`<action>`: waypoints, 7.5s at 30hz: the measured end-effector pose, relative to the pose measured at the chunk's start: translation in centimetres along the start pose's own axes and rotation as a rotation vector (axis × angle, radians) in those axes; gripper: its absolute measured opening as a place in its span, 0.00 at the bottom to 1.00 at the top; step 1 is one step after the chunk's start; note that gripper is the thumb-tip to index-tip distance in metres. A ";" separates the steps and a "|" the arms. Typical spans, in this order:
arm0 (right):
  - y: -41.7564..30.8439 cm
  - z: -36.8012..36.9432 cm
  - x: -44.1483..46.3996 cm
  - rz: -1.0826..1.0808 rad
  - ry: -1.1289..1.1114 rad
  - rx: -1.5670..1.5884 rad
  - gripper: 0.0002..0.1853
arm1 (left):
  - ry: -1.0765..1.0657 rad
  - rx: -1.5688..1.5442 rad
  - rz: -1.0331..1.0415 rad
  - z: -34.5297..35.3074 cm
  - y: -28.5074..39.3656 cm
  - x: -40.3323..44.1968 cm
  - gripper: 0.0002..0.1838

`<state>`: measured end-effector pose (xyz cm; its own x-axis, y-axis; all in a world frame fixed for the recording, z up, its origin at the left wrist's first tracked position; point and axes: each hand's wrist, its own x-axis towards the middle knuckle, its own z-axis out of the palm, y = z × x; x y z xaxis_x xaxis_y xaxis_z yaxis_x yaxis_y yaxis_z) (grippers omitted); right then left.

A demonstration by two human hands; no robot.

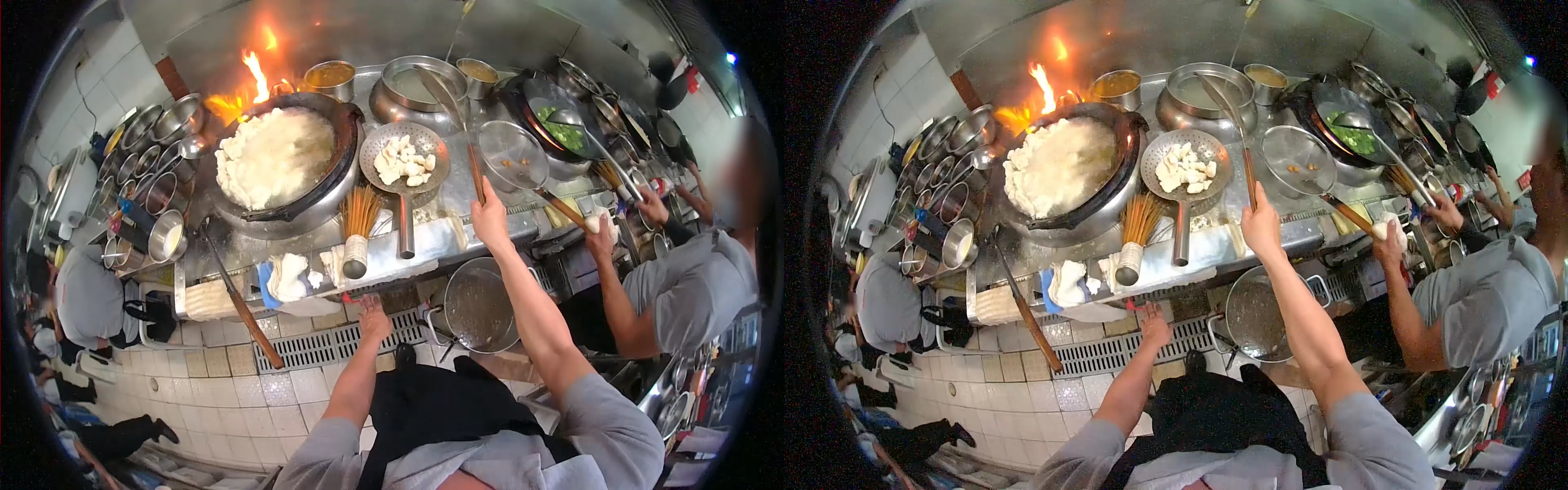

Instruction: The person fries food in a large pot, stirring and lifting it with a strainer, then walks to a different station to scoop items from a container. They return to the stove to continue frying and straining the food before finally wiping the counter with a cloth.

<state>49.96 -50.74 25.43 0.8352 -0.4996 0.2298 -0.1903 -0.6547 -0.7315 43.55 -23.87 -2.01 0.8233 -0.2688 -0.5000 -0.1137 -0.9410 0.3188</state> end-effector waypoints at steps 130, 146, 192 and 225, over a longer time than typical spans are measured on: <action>1.8 -4.7 2.2 0.059 -0.009 -0.034 0.26 | 0.075 -0.916 0.038 -19.6 15.9 1.1 0.16; 6.6 -1.7 -9.5 -0.087 -0.205 -0.452 0.31 | -0.733 -2.072 -0.391 -23.9 14.7 3.7 0.10; -29.7 10.0 -80.7 1.545 1.133 -0.488 0.29 | -1.925 0.060 -0.084 -2.3 2.2 -54.0 0.15; -44.6 10.0 -92.2 1.436 2.084 -0.335 0.29 | -2.090 0.551 0.456 0.9 -8.8 -76.2 0.24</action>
<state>-13.44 30.16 30.45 -0.9940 -0.0104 0.1088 -0.1025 0.4349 -0.8946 -18.74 4.67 32.58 -0.8529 0.1588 -0.4974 -0.4796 -0.6150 0.6259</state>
